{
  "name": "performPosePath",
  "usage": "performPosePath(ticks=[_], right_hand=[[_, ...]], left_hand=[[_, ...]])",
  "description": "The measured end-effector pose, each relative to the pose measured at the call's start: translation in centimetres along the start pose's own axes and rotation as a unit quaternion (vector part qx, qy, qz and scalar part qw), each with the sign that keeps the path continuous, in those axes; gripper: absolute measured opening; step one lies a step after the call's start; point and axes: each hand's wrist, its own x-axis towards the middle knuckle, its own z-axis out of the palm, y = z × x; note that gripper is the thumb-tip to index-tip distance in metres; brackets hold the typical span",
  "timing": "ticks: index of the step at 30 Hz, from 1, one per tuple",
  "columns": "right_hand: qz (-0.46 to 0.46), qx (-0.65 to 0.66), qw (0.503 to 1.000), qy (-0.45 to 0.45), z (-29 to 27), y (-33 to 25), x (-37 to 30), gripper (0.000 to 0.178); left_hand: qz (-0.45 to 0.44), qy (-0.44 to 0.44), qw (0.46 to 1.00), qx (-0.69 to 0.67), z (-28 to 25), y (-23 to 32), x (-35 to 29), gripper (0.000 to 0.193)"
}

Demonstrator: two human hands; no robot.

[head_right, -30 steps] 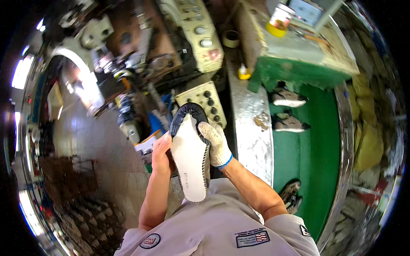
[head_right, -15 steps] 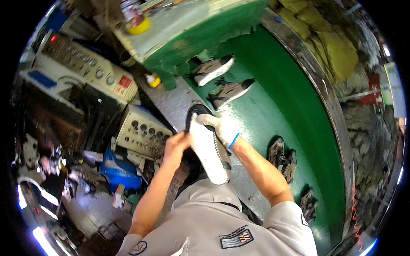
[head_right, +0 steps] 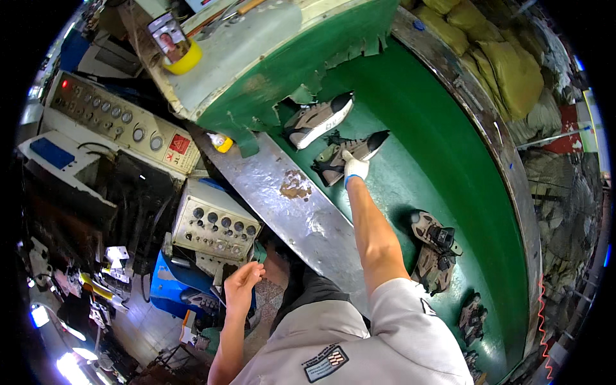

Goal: The person positions a shoe upper and sole into a pressing machine, operates the machine controls to bond them, and then places the shoe onto a green conveyor belt.

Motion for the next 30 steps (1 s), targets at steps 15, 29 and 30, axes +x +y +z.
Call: performPosePath(ticks=[15, 29, 30], right_hand=[[0.449, 0.103, 0.609, -0.645, -0.1, -18.1, -42.1, 0.064], [0.237, -0.076, 0.624, -0.74, 10.4, -18.2, -63.8, 0.039], [0.24, -0.072, 0.632, -0.734, 10.8, -17.9, -64.5, 0.039]], left_hand=[[0.142, 0.013, 0.93, -0.338, -18.3, 6.6, -1.6, 0.044], [0.183, 0.388, 0.8, -0.42, -34.5, -0.6, -10.2, 0.036], [0.194, 0.393, 0.792, -0.425, -35.4, -1.1, -9.9, 0.039]])
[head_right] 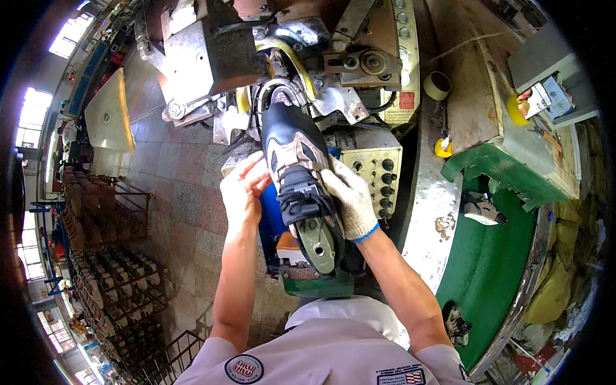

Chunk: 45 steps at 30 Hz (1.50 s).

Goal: The person positions a shoe upper and sole into a pressing machine, operates the machine controls to bond them, and then places the shoe onto a green conveyor belt.

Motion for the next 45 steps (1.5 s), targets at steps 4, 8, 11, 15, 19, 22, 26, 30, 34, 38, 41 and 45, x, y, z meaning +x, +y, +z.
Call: performPosePath(ticks=[4, 8, 11, 15, 19, 22, 26, 30, 34, 38, 41, 45], right_hand=[[-0.182, -0.173, 0.968, -0.006, -0.2, 2.8, 3.7, 0.035], [-0.068, 0.03, 0.997, 0.013, 1.6, 3.3, 5.5, 0.031], [-0.086, 0.058, 0.995, -0.003, 2.9, 3.6, 5.8, 0.037], [-0.105, 0.038, 0.994, 0.016, 2.9, 4.7, 6.8, 0.038], [-0.078, 0.035, 0.996, 0.013, 2.6, 4.0, 7.1, 0.034], [-0.064, 0.02, 0.997, 0.025, 1.5, 4.8, 7.4, 0.033], [-0.082, -0.007, 0.996, 0.045, 1.5, 4.6, 7.5, 0.032], [-0.089, 0.004, 0.995, 0.05, 1.3, 5.3, 8.0, 0.032], [-0.109, -0.02, 0.991, 0.072, 1.9, 6.0, 8.1, 0.028], [-0.152, -0.09, 0.981, 0.082, 1.4, 7.3, 8.4, 0.028], [-0.151, -0.004, 0.983, 0.109, 2.5, 8.2, 8.6, 0.026], [-0.149, 0.007, 0.98, 0.129, 3.3, 8.2, 8.9, 0.027]], left_hand=[[0.027, -0.003, 0.999, -0.021, 0.2, 1.2, 2.2, 0.041], [0.042, -0.01, 0.998, -0.054, -0.3, 1.2, 3.9, 0.041], [0.047, -0.014, 0.998, -0.033, -0.6, 0.3, 4.4, 0.044], [0.006, -0.021, 0.999, -0.03, 0.0, -1.6, 2.1, 0.032], [-0.137, -0.007, 0.988, -0.075, 1.0, -3.4, -0.4, 0.052], [-0.103, -0.033, 0.993, -0.053, 0.5, -4.9, -0.1, 0.054], [-0.082, -0.012, 0.996, 0.018, 1.1, -4.6, -0.2, 0.055], [-0.062, -0.035, 0.997, 0.0, 0.7, -5.2, 0.4, 0.052], [-0.073, -0.051, 0.996, -0.026, -0.2, -5.7, 1.3, 0.05], [-0.05, -0.083, 0.995, -0.007, -1.8, -6.8, 2.6, 0.051], [0.004, -0.124, 0.992, 0.027, -2.2, -6.3, 3.2, 0.05], [0.047, -0.156, 0.983, 0.085, -3.4, -6.5, 4.7, 0.043]])
